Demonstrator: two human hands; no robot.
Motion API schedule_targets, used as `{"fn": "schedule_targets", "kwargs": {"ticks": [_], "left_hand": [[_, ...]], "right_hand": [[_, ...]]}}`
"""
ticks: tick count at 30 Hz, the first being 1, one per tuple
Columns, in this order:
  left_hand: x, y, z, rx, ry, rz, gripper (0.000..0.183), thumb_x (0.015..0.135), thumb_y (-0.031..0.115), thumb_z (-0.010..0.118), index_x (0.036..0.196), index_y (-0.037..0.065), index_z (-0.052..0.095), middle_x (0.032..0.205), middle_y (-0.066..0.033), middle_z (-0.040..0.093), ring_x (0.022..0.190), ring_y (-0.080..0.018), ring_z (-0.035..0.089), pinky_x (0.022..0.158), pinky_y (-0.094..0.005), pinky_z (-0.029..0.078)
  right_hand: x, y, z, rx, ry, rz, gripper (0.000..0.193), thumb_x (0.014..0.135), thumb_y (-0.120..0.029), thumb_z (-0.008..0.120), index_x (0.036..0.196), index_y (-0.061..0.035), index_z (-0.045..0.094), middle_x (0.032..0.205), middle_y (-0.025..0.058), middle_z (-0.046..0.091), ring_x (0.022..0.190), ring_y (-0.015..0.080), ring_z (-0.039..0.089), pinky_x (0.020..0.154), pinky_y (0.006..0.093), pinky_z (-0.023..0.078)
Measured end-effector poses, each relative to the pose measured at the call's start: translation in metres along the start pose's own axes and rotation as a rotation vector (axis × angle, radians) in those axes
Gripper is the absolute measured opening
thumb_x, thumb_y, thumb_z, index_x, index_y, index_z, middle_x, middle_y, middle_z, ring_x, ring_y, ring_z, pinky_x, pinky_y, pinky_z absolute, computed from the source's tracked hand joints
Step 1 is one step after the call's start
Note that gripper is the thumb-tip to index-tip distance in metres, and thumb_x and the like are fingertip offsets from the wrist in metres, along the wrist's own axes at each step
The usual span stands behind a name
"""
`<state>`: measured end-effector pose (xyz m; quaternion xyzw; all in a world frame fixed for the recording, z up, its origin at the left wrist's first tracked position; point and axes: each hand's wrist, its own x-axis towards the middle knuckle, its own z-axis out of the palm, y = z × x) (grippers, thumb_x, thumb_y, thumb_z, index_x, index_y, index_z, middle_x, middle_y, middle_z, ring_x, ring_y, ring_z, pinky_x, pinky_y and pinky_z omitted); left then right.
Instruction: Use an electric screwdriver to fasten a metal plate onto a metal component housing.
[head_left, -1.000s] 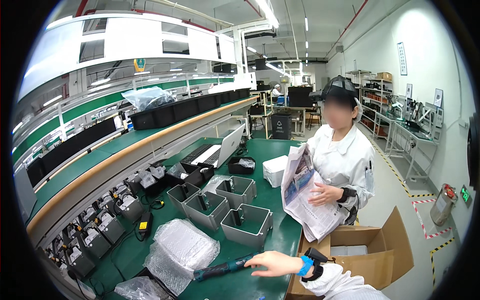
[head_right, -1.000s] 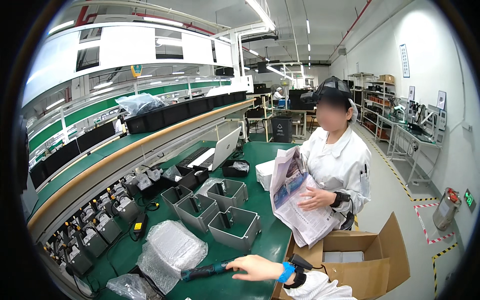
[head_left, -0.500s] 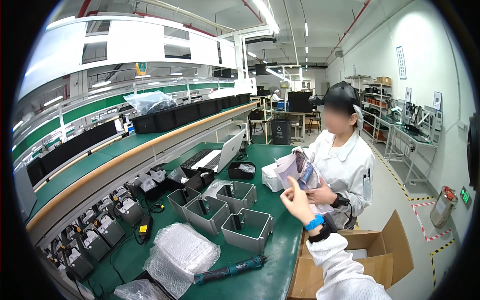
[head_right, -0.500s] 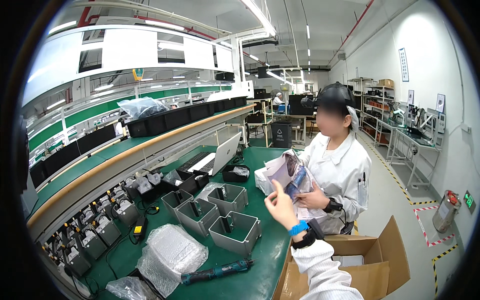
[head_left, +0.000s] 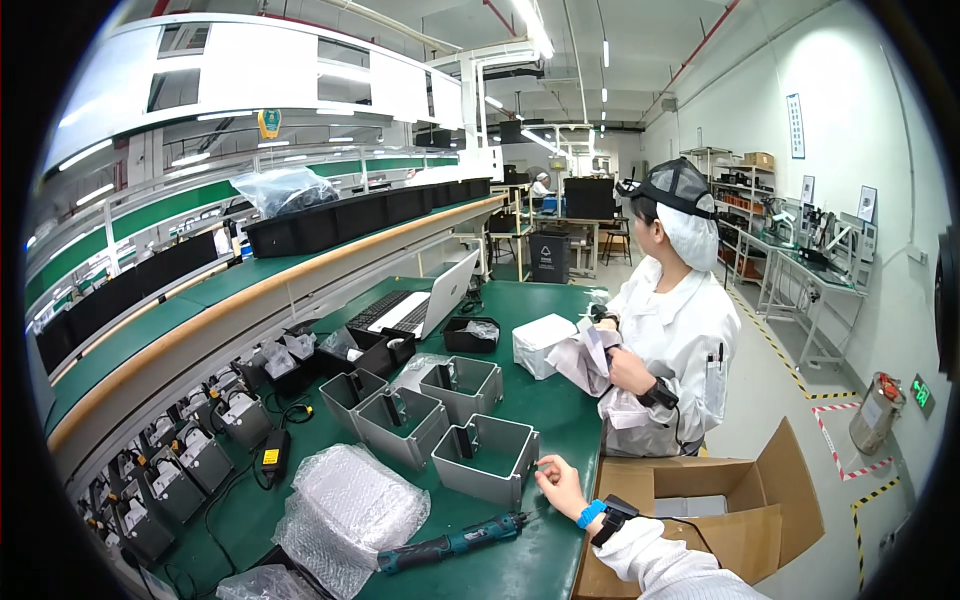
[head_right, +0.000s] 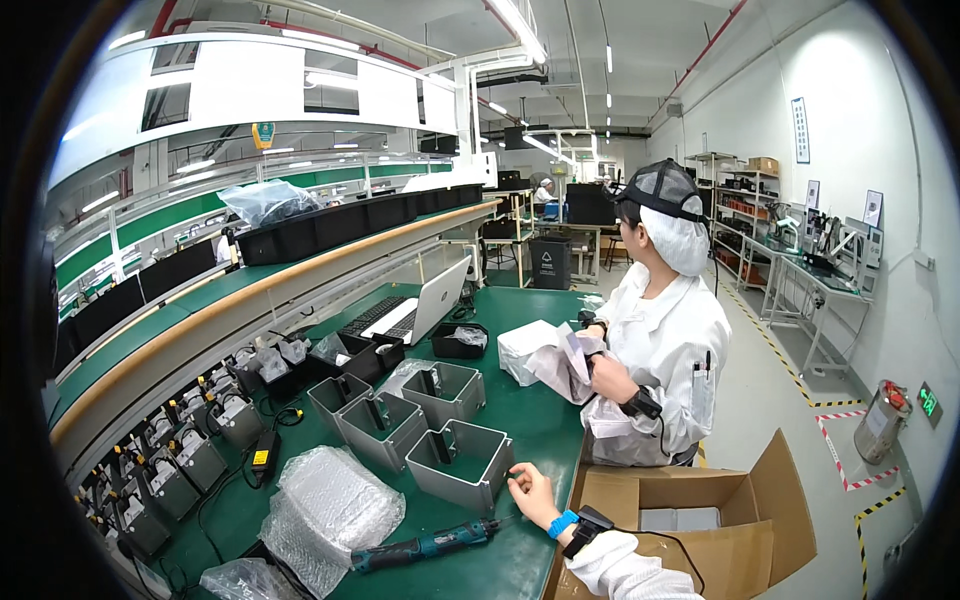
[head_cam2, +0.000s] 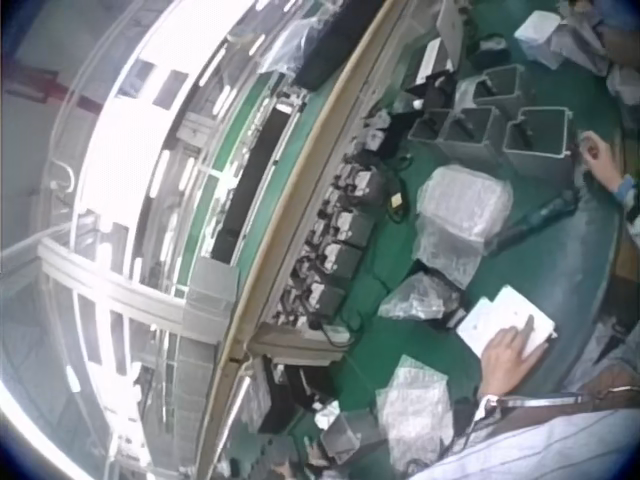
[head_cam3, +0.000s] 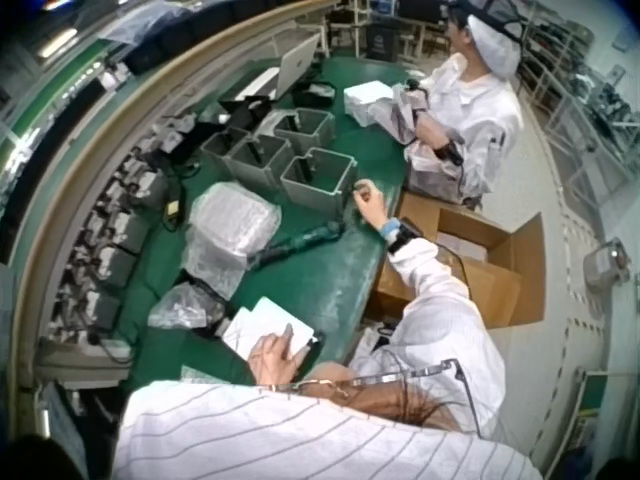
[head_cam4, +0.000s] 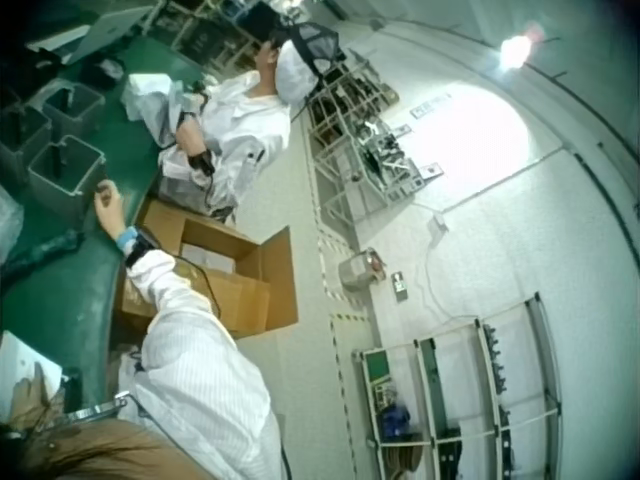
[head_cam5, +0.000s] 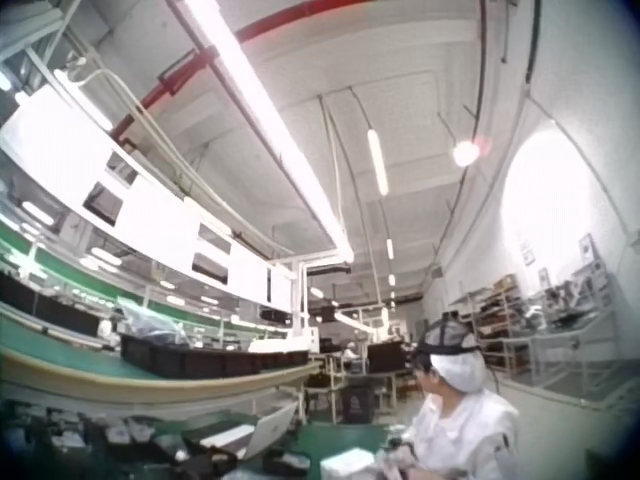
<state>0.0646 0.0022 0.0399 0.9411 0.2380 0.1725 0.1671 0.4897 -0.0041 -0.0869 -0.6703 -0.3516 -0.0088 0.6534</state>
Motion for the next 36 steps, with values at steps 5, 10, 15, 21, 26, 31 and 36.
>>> {"fn": "schedule_targets", "kwargs": {"ticks": [5, 10, 15, 21, 26, 31, 36], "left_hand": [[0.002, 0.002, -0.004, 0.013, -0.067, -0.026, 0.052, 0.070, 0.036, 0.071, 0.111, 0.006, 0.061, 0.073, -0.0080, 0.056, 0.072, -0.0247, 0.055, 0.064, -0.0368, 0.046], [0.003, 0.002, -0.005, -0.025, -0.065, 0.004, 0.056, 0.071, 0.035, 0.071, 0.114, 0.001, 0.058, 0.076, -0.0117, 0.055, 0.074, -0.0272, 0.054, 0.066, -0.0386, 0.045], [0.002, -0.002, -0.002, -0.027, -0.022, 0.053, 0.055, 0.070, 0.033, 0.072, 0.112, 0.000, 0.058, 0.073, -0.0123, 0.056, 0.070, -0.0276, 0.054, 0.064, -0.0387, 0.045], [0.002, -0.002, -0.002, -0.032, 0.016, 0.087, 0.055, 0.070, 0.031, 0.073, 0.112, -0.001, 0.058, 0.070, -0.0132, 0.056, 0.065, -0.0282, 0.054, 0.063, -0.0390, 0.045], [0.003, 0.000, -0.006, -0.045, -0.022, 0.077, 0.055, 0.070, 0.031, 0.072, 0.113, -0.002, 0.057, 0.071, -0.0140, 0.055, 0.067, -0.0290, 0.054, 0.063, -0.0391, 0.045], [0.004, 0.000, -0.006, -0.055, -0.011, 0.085, 0.056, 0.071, 0.031, 0.072, 0.114, -0.002, 0.056, 0.072, -0.0142, 0.055, 0.069, -0.0291, 0.054, 0.064, -0.0386, 0.045], [0.005, 0.000, -0.006, -0.047, -0.048, 0.051, 0.056, 0.070, 0.031, 0.072, 0.113, -0.001, 0.057, 0.071, -0.0136, 0.054, 0.069, -0.0288, 0.053, 0.064, -0.0387, 0.044]], "right_hand": [[0.001, 0.011, -0.003, 0.146, 0.031, 0.269, 0.013, 0.083, -0.001, 0.054, 0.096, -0.0018, 0.052, 0.069, 0.0031, 0.059, 0.056, 0.0066, 0.053, 0.045, 0.0212, 0.041], [0.002, 0.018, -0.001, -0.020, -0.110, 0.160, 0.011, 0.081, -0.003, 0.058, 0.091, -0.0022, 0.054, 0.067, 0.0029, 0.059, 0.055, 0.0055, 0.052, 0.046, 0.0209, 0.041], [0.003, 0.009, 0.000, -0.073, -0.117, 0.168, 0.011, 0.078, -0.005, 0.061, 0.087, -0.0022, 0.056, 0.062, 0.0020, 0.057, 0.054, 0.0053, 0.050, 0.050, 0.0228, 0.041], [0.003, 0.009, -0.001, -0.095, -0.136, 0.140, 0.011, 0.078, -0.007, 0.061, 0.086, -0.0019, 0.056, 0.062, 0.0018, 0.057, 0.054, 0.0060, 0.050, 0.050, 0.0235, 0.041], [0.004, 0.006, -0.001, -0.109, -0.155, 0.154, 0.011, 0.078, -0.008, 0.061, 0.085, -0.0020, 0.057, 0.062, 0.0020, 0.056, 0.053, 0.0066, 0.049, 0.050, 0.0237, 0.040], [0.004, 0.010, 0.000, -0.117, -0.158, 0.136, 0.009, 0.079, -0.007, 0.061, 0.086, -0.0021, 0.056, 0.061, 0.0013, 0.056, 0.051, 0.0066, 0.050, 0.047, 0.0234, 0.040], [0.004, 0.013, 0.001, -0.147, -0.157, 0.115, 0.008, 0.081, -0.006, 0.061, 0.085, -0.0019, 0.056, 0.060, 0.0007, 0.055, 0.050, 0.0061, 0.051, 0.045, 0.0227, 0.041]]}}
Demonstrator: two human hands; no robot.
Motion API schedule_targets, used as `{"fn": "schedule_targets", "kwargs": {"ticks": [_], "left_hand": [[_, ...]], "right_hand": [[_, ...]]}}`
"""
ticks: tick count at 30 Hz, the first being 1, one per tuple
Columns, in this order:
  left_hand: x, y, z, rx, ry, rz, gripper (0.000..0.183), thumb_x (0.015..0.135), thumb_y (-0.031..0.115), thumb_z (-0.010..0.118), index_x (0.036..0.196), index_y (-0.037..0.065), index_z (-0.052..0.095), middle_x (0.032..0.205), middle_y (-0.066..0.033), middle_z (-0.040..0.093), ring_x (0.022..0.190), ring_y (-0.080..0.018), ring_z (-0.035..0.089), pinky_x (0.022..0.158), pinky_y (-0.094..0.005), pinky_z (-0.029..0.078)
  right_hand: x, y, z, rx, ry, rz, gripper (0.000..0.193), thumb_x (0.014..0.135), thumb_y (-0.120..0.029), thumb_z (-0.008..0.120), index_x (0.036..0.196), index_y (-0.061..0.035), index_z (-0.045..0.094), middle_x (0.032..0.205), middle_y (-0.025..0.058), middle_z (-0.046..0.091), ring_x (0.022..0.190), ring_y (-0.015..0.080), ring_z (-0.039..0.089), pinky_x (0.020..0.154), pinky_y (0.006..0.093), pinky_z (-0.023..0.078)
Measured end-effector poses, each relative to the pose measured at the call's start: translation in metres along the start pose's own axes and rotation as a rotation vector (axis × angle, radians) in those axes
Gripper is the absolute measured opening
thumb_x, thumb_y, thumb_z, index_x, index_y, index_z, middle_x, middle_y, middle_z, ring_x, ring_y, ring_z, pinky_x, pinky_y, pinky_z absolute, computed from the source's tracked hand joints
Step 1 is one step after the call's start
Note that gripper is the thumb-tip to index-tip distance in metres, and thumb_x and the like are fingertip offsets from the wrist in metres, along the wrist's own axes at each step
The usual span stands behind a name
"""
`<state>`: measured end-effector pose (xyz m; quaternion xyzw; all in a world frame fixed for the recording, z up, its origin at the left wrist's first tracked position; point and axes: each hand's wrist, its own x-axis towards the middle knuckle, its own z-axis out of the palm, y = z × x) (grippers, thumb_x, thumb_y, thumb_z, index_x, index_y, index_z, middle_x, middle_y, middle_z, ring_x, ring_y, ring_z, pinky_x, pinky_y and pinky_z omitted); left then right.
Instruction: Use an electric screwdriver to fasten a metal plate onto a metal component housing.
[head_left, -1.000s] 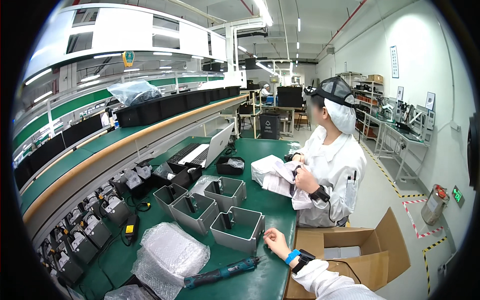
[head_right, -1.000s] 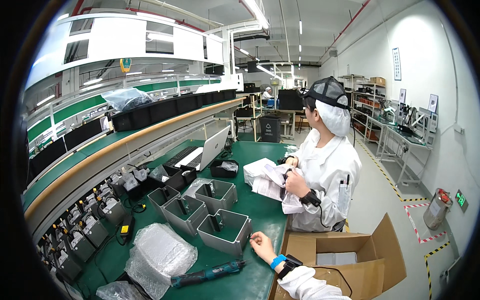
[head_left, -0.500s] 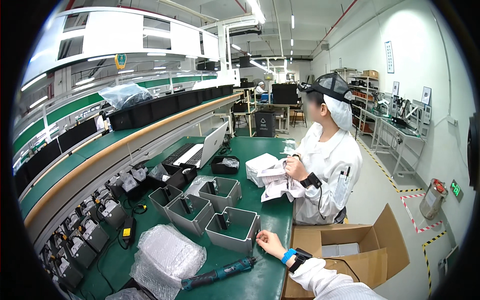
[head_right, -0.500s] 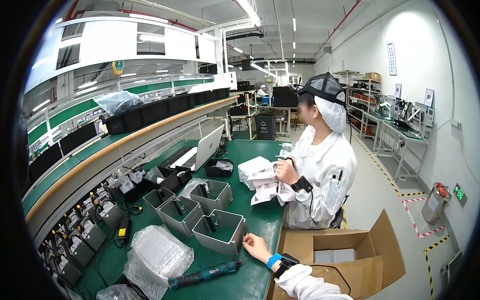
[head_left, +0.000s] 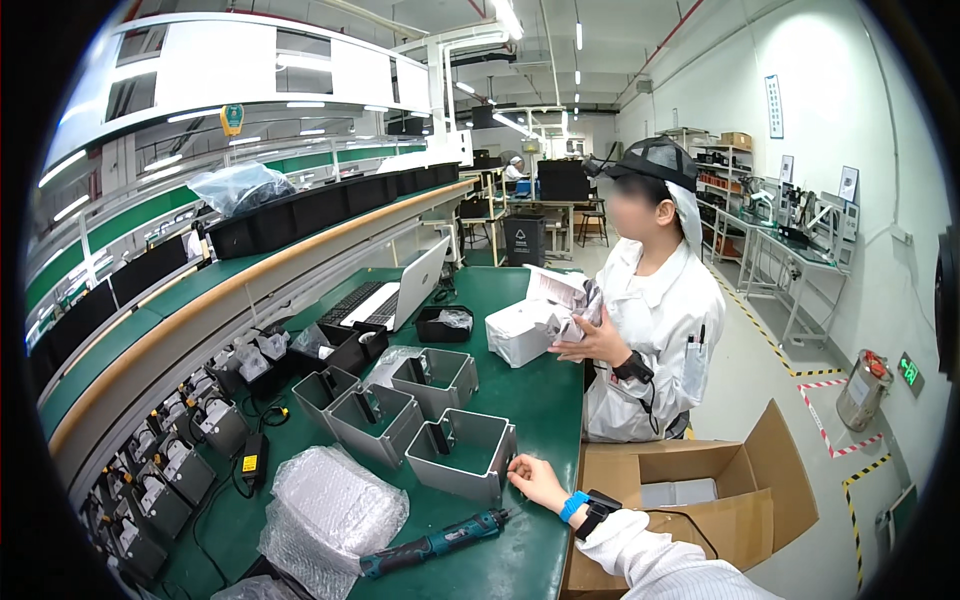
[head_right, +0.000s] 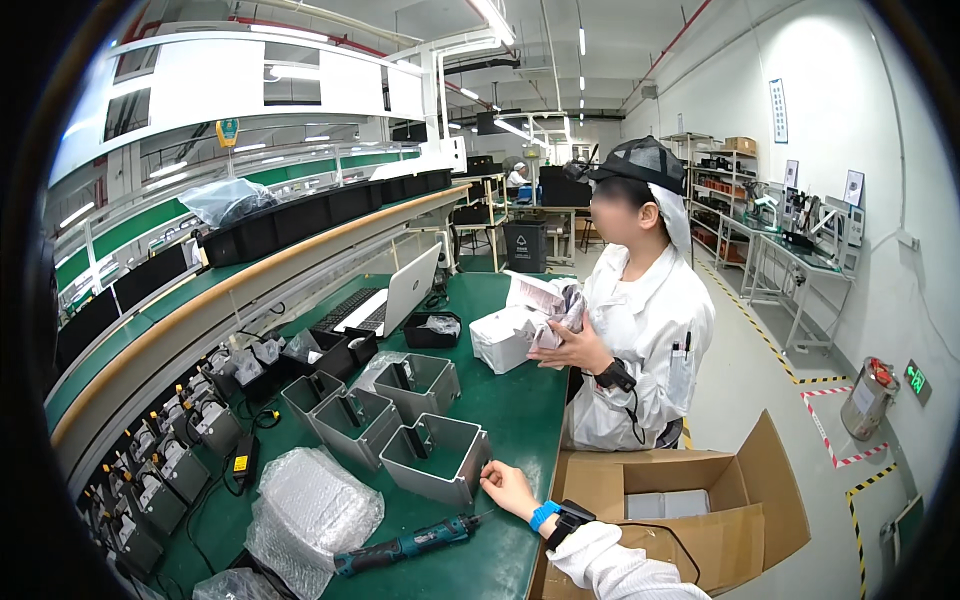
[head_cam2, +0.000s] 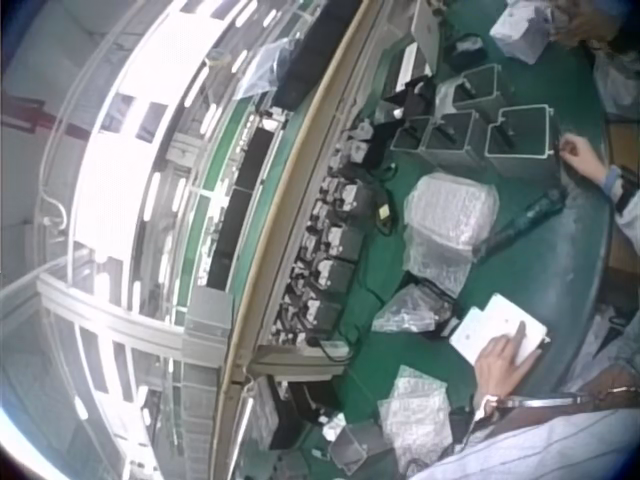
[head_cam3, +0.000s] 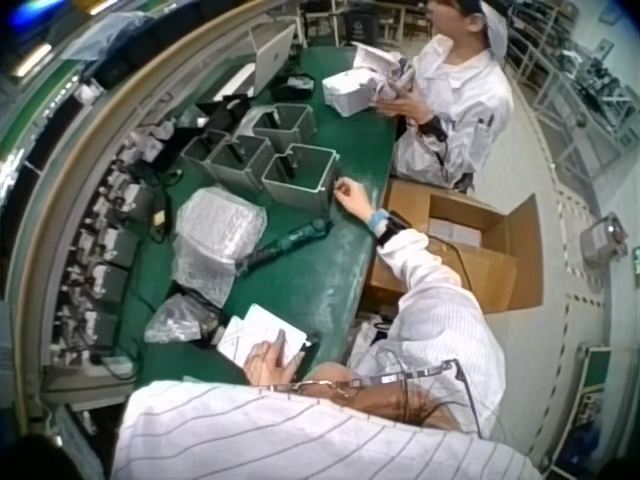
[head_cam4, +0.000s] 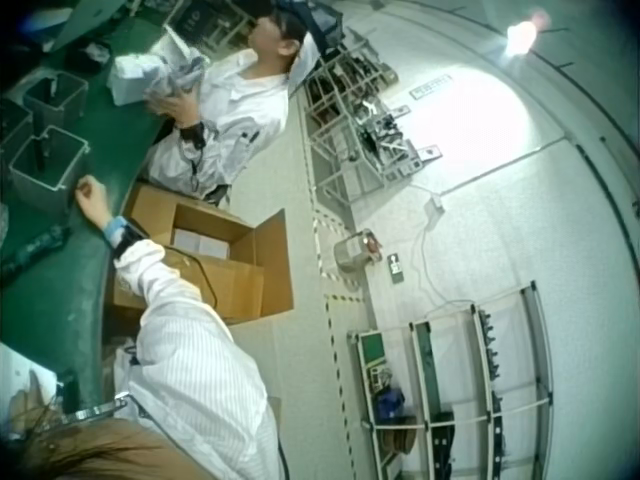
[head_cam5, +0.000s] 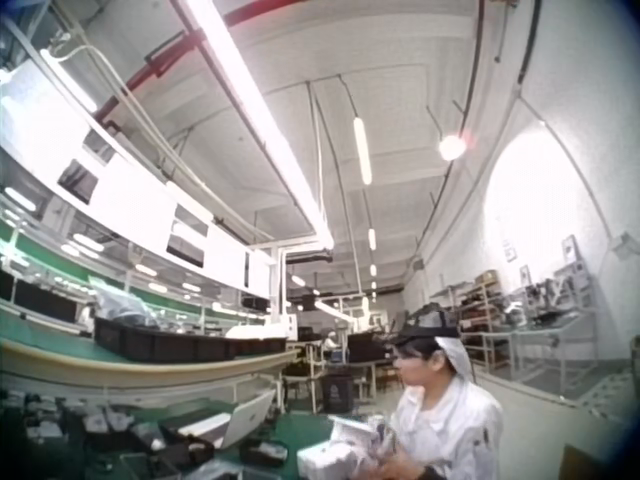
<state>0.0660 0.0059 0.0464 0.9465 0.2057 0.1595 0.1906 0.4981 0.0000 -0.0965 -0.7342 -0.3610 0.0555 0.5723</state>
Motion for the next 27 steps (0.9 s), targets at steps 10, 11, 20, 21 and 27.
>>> {"fn": "schedule_targets", "kwargs": {"ticks": [10, 11, 20, 21, 27], "left_hand": [[-0.0015, -0.0014, 0.0030, 0.018, 0.003, 0.005, 0.055, 0.070, 0.032, 0.072, 0.111, -0.001, 0.058, 0.070, -0.0130, 0.053, 0.067, -0.0286, 0.053, 0.063, -0.0385, 0.044], [-0.0018, -0.0016, 0.0030, 0.019, 0.004, 0.006, 0.055, 0.070, 0.032, 0.072, 0.111, -0.001, 0.058, 0.070, -0.0130, 0.053, 0.067, -0.0286, 0.053, 0.063, -0.0385, 0.044], [-0.0014, -0.0045, 0.0007, -0.005, -0.027, 0.010, 0.057, 0.072, 0.032, 0.071, 0.115, -0.002, 0.056, 0.072, -0.0149, 0.055, 0.068, -0.0295, 0.054, 0.064, -0.0387, 0.045], [-0.0014, -0.0031, 0.0000, -0.017, -0.046, 0.004, 0.057, 0.072, 0.032, 0.071, 0.116, -0.001, 0.055, 0.073, -0.0153, 0.055, 0.069, -0.0298, 0.054, 0.065, -0.0386, 0.045], [0.0031, -0.0007, -0.0017, -0.029, -0.053, 0.008, 0.049, 0.076, 0.026, 0.066, 0.116, -0.001, 0.055, 0.077, -0.0165, 0.057, 0.072, -0.0314, 0.055, 0.068, -0.0385, 0.045]], "right_hand": [[-0.0013, -0.0029, -0.0019, 0.016, -0.009, 0.044, 0.010, 0.078, -0.010, 0.062, 0.084, -0.0032, 0.057, 0.062, 0.0026, 0.058, 0.054, 0.0082, 0.052, 0.051, 0.0249, 0.042], [-0.0015, -0.0041, -0.0023, 0.014, -0.010, 0.047, 0.010, 0.078, -0.010, 0.062, 0.084, -0.0032, 0.057, 0.062, 0.0026, 0.058, 0.054, 0.0082, 0.052, 0.051, 0.0248, 0.042], [-0.0024, -0.0023, -0.0001, -0.003, -0.002, 0.045, 0.010, 0.078, -0.010, 0.062, 0.084, -0.0034, 0.057, 0.061, 0.0025, 0.057, 0.053, 0.0086, 0.052, 0.052, 0.0252, 0.043], [-0.0021, -0.0032, -0.0032, -0.003, 0.005, 0.044, 0.010, 0.078, -0.010, 0.062, 0.084, -0.0034, 0.057, 0.061, 0.0025, 0.057, 0.053, 0.0086, 0.052, 0.052, 0.0252, 0.043], [0.0011, -0.0017, -0.0060, -0.001, -0.002, 0.045, 0.010, 0.078, -0.010, 0.061, 0.084, -0.0035, 0.057, 0.061, 0.0030, 0.058, 0.053, 0.0093, 0.052, 0.051, 0.0260, 0.042]]}}
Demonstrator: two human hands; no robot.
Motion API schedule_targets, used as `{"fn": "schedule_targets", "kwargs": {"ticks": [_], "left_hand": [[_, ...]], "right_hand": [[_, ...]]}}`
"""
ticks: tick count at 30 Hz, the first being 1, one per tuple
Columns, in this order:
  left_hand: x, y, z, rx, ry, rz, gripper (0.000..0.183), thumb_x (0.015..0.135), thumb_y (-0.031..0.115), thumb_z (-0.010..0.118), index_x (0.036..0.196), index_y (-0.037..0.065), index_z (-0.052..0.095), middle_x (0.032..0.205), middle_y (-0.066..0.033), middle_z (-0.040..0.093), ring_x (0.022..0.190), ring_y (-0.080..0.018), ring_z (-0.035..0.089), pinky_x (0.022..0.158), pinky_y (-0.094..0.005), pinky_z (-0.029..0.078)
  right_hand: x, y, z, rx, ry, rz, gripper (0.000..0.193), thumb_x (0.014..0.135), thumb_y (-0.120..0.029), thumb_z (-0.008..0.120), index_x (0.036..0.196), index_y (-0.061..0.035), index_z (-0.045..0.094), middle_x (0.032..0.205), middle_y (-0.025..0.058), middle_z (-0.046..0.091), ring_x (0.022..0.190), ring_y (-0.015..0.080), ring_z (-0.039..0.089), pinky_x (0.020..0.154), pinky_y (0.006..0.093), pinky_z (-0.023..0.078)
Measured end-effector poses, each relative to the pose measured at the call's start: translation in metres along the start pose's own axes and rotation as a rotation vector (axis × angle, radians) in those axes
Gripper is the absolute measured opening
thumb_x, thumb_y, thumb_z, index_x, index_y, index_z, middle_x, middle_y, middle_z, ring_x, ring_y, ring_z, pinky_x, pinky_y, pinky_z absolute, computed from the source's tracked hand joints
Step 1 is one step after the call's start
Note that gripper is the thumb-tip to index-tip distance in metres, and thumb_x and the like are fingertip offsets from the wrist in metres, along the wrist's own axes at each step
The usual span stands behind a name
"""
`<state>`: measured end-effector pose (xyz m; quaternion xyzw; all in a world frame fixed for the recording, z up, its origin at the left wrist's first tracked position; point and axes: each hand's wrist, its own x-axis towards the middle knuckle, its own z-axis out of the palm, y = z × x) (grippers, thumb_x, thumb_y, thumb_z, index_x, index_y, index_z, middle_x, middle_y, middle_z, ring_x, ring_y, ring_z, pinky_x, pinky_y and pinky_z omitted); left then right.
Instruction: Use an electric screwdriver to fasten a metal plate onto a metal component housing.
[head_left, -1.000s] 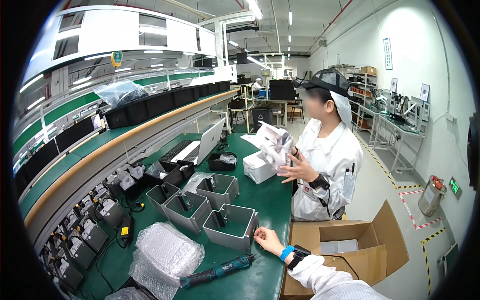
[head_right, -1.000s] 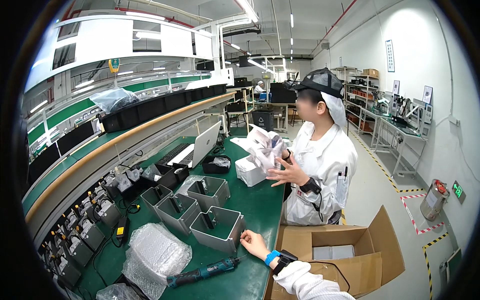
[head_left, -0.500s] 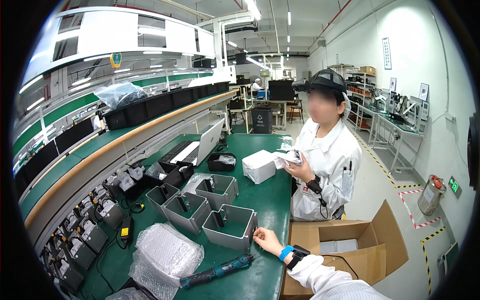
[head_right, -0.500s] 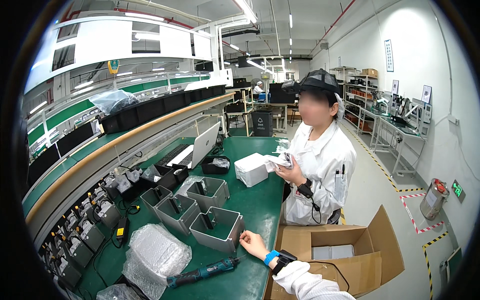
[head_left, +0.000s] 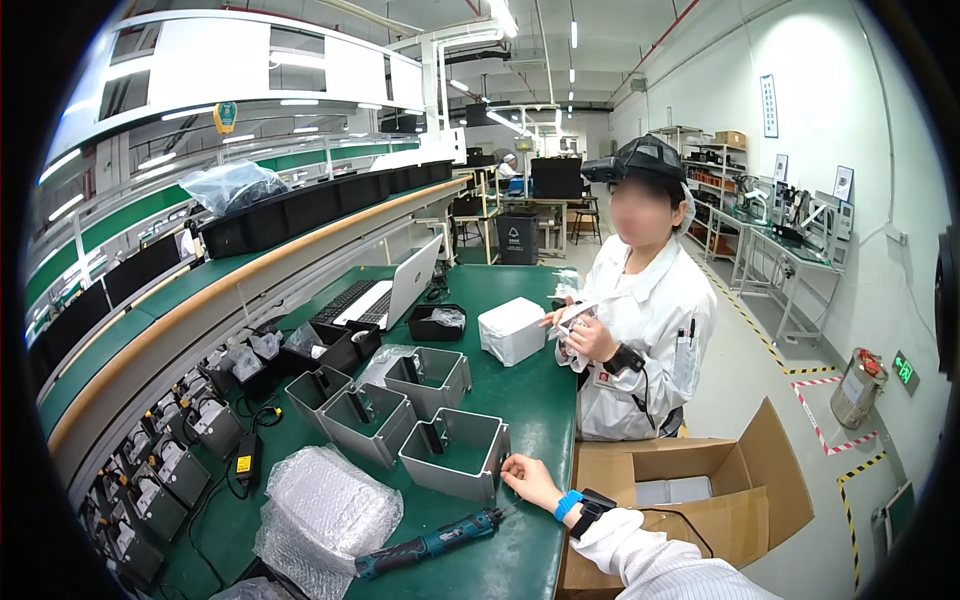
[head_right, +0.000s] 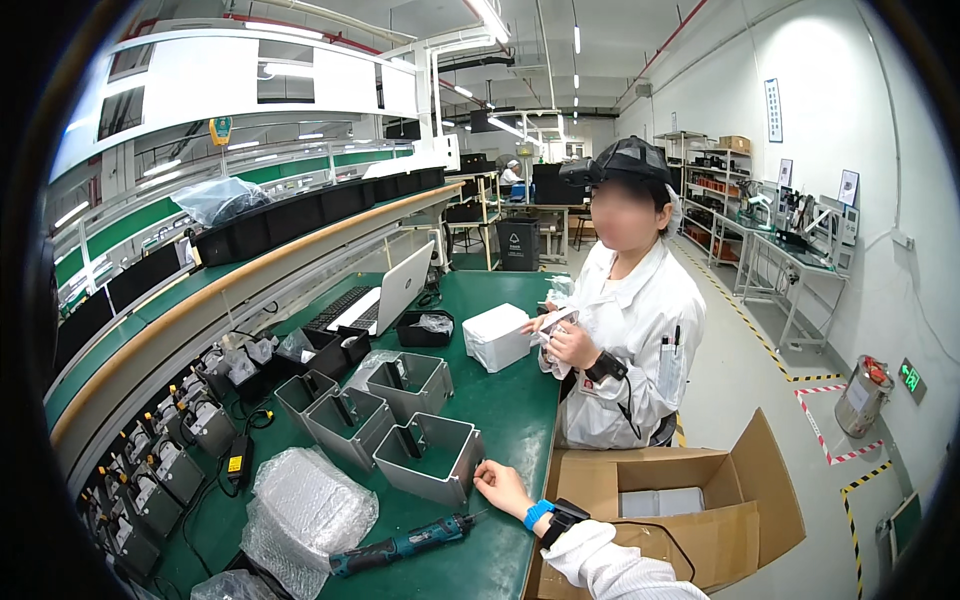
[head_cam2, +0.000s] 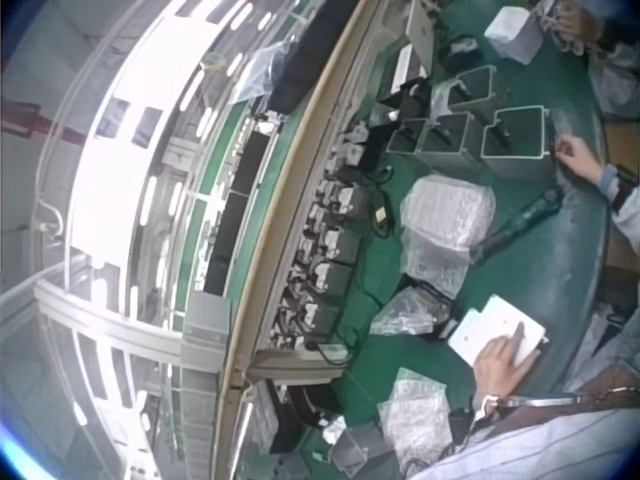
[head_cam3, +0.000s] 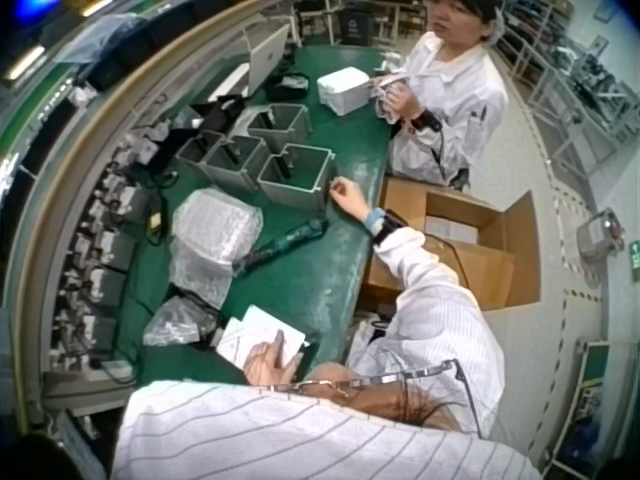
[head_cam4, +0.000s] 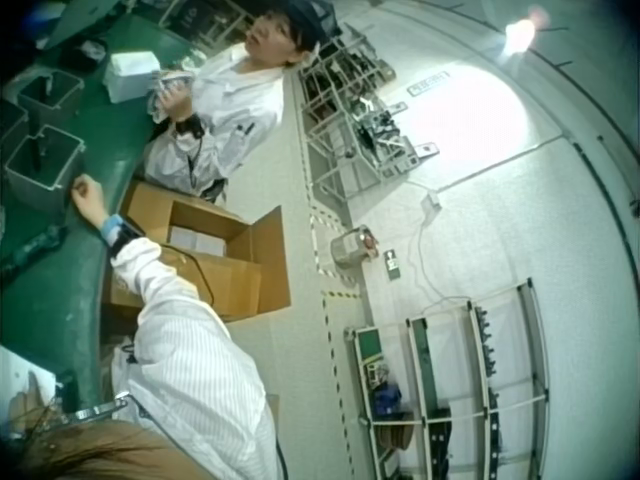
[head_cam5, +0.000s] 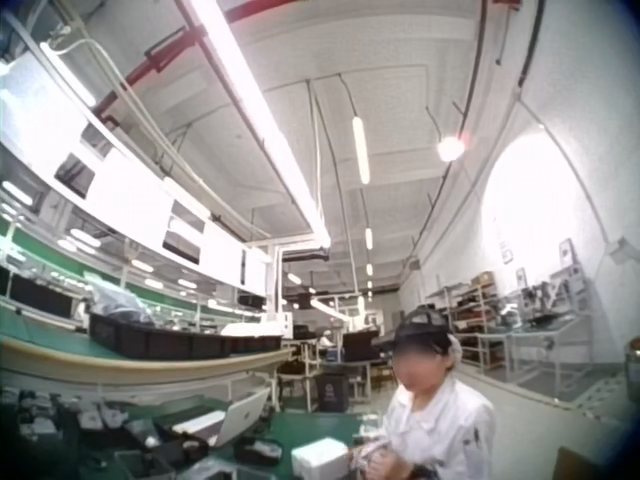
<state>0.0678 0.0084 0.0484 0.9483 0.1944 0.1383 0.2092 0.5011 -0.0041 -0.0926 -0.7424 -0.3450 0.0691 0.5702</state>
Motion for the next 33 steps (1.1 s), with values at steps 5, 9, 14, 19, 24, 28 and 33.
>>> {"fn": "schedule_targets", "kwargs": {"ticks": [5, 9, 14, 19, 24, 28, 33], "left_hand": [[-0.012, -0.003, 0.007, -0.186, 0.287, -0.215, 0.024, 0.089, 0.007, 0.043, 0.109, 0.003, 0.057, 0.088, -0.0169, 0.060, 0.078, -0.0293, 0.057, 0.072, -0.0374, 0.046], [-0.011, -0.019, -0.002, -0.991, 0.453, -0.533, 0.018, 0.094, 0.005, 0.038, 0.098, 0.001, 0.055, 0.071, 0.0028, 0.046, 0.059, -0.0045, 0.037, 0.053, -0.0167, 0.029], [-0.033, -0.057, -0.026, -1.412, 0.606, -0.620, 0.014, 0.091, 0.003, 0.042, 0.098, -0.001, 0.054, 0.075, -0.0041, 0.051, 0.065, -0.0109, 0.046, 0.060, -0.0215, 0.038], [-0.048, -0.096, -0.052, -1.140, 0.692, -0.667, 0.020, 0.086, -0.007, 0.041, 0.097, -0.010, 0.057, 0.092, -0.0134, 0.061, 0.078, -0.0157, 0.059, 0.070, -0.0239, 0.046], [-0.032, -0.141, -0.069, -0.742, 0.860, -0.680, 0.020, 0.086, -0.007, 0.042, 0.096, -0.011, 0.059, 0.086, -0.0126, 0.063, 0.077, -0.0157, 0.062, 0.076, -0.0252, 0.050], [-0.009, -0.177, -0.073, -0.806, 0.972, -0.661, 0.018, 0.087, -0.006, 0.043, 0.094, -0.012, 0.059, 0.089, -0.0135, 0.061, 0.081, -0.0174, 0.061, 0.079, -0.0246, 0.049], [0.004, -0.192, -0.063, -0.985, 0.961, -0.644, 0.010, 0.085, -0.010, 0.039, 0.085, -0.001, 0.045, 0.095, -0.0162, 0.058, 0.088, -0.0238, 0.061, 0.082, -0.0280, 0.049]], "right_hand": [[-0.003, 0.003, 0.020, 0.043, -0.030, 0.008, 0.009, 0.077, -0.010, 0.062, 0.082, -0.0029, 0.058, 0.061, 0.0045, 0.059, 0.055, 0.0107, 0.054, 0.052, 0.0267, 0.043], [0.002, 0.008, 0.005, -0.059, 0.030, -0.069, 0.004, 0.076, -0.001, 0.060, 0.080, -0.0018, 0.058, 0.062, 0.0022, 0.058, 0.057, 0.0071, 0.052, 0.052, 0.0232, 0.043], [0.007, 0.010, 0.004, 0.054, 0.026, -0.034, 0.004, 0.076, 0.002, 0.059, 0.078, -0.0012, 0.056, 0.060, -0.0008, 0.054, 0.054, 0.0051, 0.049, 0.049, 0.0208, 0.039], [0.009, 0.019, 0.007, 0.074, 0.009, -0.017, 0.006, 0.077, 0.004, 0.057, 0.077, -0.0011, 0.054, 0.058, -0.0024, 0.049, 0.052, 0.0042, 0.044, 0.047, 0.0195, 0.036], [0.005, 0.014, 0.007, 0.095, 0.003, 0.004, 0.005, 0.077, 0.003, 0.056, 0.077, -0.0005, 0.053, 0.058, -0.0023, 0.049, 0.051, 0.0041, 0.044, 0.047, 0.0196, 0.035], [0.005, 0.015, 0.007, 0.069, -0.032, 0.002, 0.006, 0.079, 0.004, 0.053, 0.080, -0.0024, 0.051, 0.061, -0.0021, 0.050, 0.055, 0.0052, 0.047, 0.049, 0.0189, 0.037], [0.005, 0.010, 0.008, 0.112, -0.013, 0.011, 0.004, 0.079, 0.002, 0.056, 0.078, -0.0006, 0.053, 0.060, -0.0028, 0.050, 0.053, 0.0039, 0.045, 0.049, 0.0191, 0.036]]}}
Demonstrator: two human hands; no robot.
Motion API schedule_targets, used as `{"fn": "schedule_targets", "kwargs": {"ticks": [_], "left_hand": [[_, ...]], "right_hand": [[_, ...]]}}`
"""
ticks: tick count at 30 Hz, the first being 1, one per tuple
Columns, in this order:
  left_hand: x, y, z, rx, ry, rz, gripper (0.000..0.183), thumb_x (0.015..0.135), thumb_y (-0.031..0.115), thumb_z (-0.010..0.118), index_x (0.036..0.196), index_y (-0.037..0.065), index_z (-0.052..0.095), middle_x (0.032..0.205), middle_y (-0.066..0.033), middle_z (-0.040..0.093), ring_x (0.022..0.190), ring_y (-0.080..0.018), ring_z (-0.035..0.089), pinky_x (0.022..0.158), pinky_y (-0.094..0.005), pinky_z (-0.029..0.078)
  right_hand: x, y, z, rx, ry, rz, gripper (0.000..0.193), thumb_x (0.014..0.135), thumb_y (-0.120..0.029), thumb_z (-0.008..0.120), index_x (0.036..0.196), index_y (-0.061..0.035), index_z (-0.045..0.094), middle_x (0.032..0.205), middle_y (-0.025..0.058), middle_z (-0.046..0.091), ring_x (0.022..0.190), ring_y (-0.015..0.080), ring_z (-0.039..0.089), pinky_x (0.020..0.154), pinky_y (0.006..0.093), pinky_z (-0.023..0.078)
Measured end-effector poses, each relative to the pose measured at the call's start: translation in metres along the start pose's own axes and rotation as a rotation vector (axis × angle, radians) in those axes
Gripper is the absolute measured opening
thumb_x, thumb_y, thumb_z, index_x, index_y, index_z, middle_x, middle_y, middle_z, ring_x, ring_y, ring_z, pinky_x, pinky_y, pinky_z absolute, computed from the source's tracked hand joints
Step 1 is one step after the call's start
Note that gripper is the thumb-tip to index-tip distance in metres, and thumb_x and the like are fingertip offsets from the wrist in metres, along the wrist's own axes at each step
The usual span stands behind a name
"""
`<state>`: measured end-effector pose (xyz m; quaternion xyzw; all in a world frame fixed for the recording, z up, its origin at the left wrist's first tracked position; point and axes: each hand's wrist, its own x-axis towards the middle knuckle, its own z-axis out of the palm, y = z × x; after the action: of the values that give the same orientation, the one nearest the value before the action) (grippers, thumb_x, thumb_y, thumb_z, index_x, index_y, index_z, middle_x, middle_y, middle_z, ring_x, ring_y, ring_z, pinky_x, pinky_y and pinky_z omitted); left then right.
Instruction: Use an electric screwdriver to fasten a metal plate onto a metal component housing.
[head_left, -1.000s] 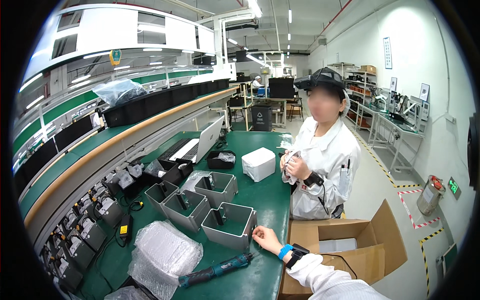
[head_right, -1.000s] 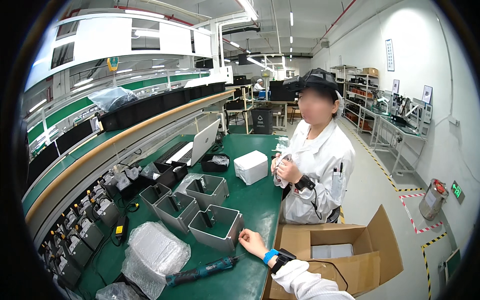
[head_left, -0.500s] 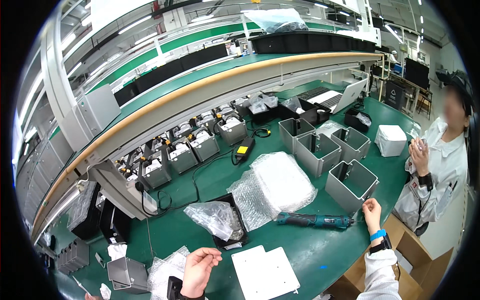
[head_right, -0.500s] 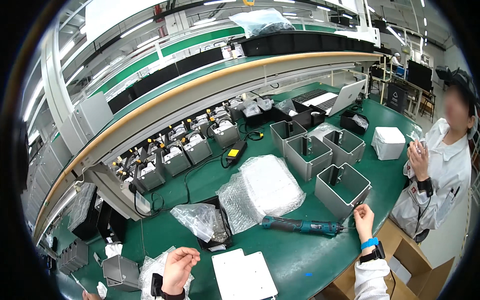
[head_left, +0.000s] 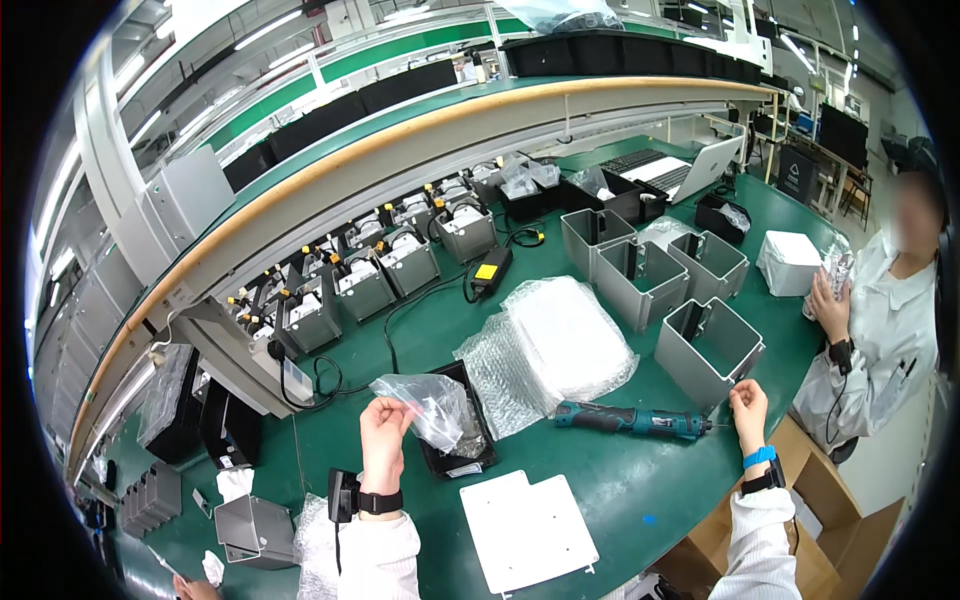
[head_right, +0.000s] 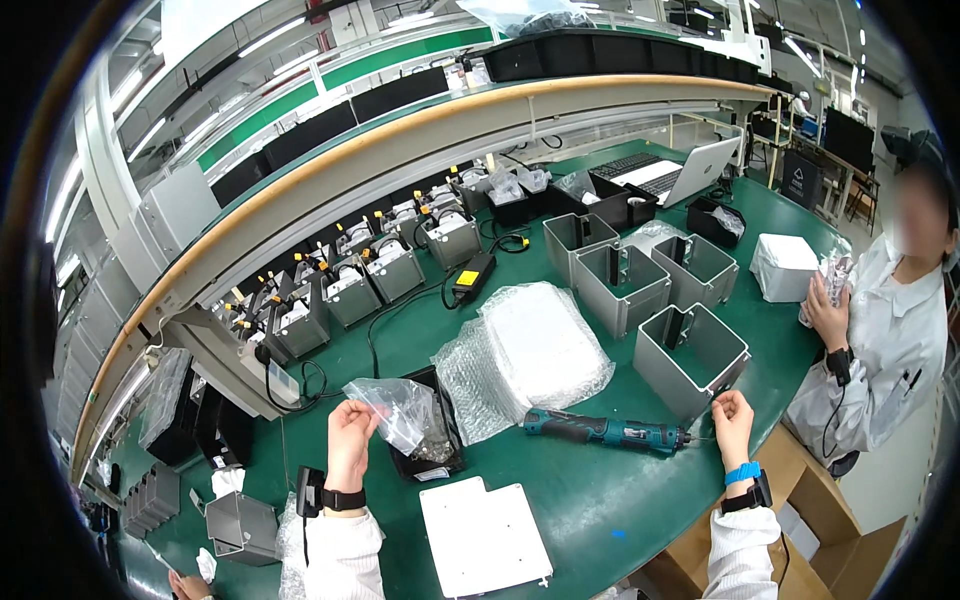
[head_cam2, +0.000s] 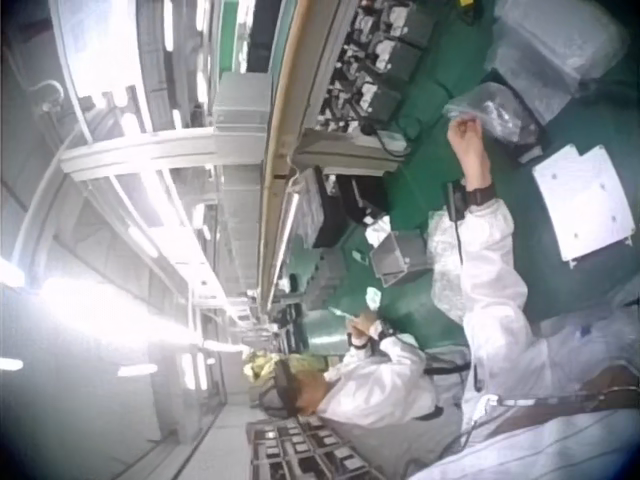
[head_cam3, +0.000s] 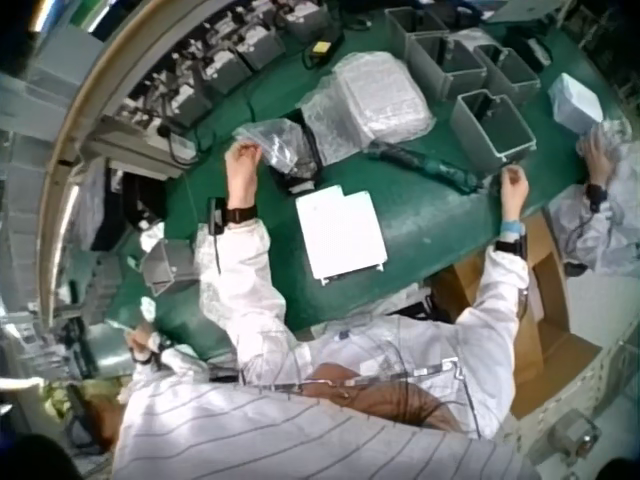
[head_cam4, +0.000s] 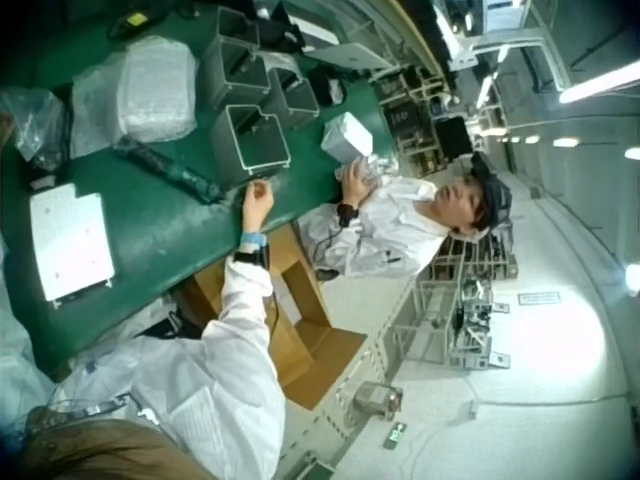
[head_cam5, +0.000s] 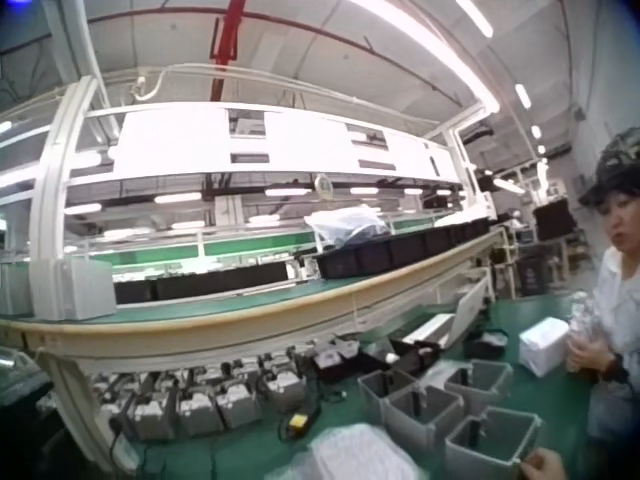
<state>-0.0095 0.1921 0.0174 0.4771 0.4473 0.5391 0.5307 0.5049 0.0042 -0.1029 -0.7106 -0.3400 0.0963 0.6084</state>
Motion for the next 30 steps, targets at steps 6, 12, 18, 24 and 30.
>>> {"fn": "schedule_targets", "kwargs": {"ticks": [6, 12, 18, 24, 30], "left_hand": [[0.007, 0.006, 0.028, -0.007, -0.012, 0.042, 0.011, 0.086, -0.007, 0.042, 0.091, 0.003, 0.042, 0.109, -0.0173, 0.053, 0.101, -0.0218, 0.055, 0.087, -0.0276, 0.043], [0.003, 0.007, 0.040, -0.013, -0.060, 0.002, 0.016, 0.086, -0.005, 0.043, 0.095, 0.008, 0.042, 0.122, -0.0138, 0.046, 0.115, -0.0205, 0.044, 0.085, -0.0256, 0.038], [-0.006, 0.010, 0.037, 0.142, -0.139, 0.106, 0.020, 0.082, -0.005, 0.048, 0.098, 0.007, 0.045, 0.119, -0.0095, 0.051, 0.113, -0.0178, 0.047, 0.083, -0.0240, 0.037], [-0.033, 0.018, 0.026, 0.270, -0.093, 0.209, 0.028, 0.082, -0.007, 0.045, 0.108, 0.004, 0.045, 0.117, -0.0090, 0.049, 0.113, -0.0196, 0.046, 0.094, -0.0279, 0.035], [-0.102, 0.044, 0.031, 0.824, 0.080, 0.543, 0.030, 0.076, -0.005, 0.050, 0.106, -0.003, 0.048, 0.127, -0.0214, 0.042, 0.117, -0.0345, 0.043, 0.098, -0.0397, 0.033]], "right_hand": [[0.002, -0.005, 0.000, -0.031, 0.005, 0.014, 0.004, 0.079, 0.001, 0.057, 0.079, -0.0008, 0.054, 0.061, -0.0029, 0.050, 0.054, 0.0036, 0.045, 0.049, 0.0188, 0.036], [0.001, 0.000, -0.001, -0.026, -0.017, 0.027, 0.003, 0.079, 0.001, 0.057, 0.080, 0.0001, 0.054, 0.061, -0.0024, 0.050, 0.054, 0.0040, 0.045, 0.049, 0.0189, 0.036], [0.001, 0.001, -0.005, -0.037, -0.016, 0.020, 0.004, 0.079, 0.000, 0.057, 0.080, -0.0008, 0.054, 0.060, -0.0022, 0.050, 0.054, 0.0038, 0.045, 0.049, 0.0190, 0.036], [-0.007, -0.021, -0.007, 0.056, 0.023, 0.004, 0.004, 0.084, -0.003, 0.056, 0.083, -0.0017, 0.052, 0.063, -0.0021, 0.050, 0.053, 0.0037, 0.045, 0.048, 0.0182, 0.034], [-0.050, -0.081, 0.017, -0.208, -0.068, -0.531, 0.016, 0.076, -0.001, 0.063, 0.090, -0.0014, 0.055, 0.067, 0.0052, 0.053, 0.057, 0.0131, 0.051, 0.053, 0.0238, 0.040]]}}
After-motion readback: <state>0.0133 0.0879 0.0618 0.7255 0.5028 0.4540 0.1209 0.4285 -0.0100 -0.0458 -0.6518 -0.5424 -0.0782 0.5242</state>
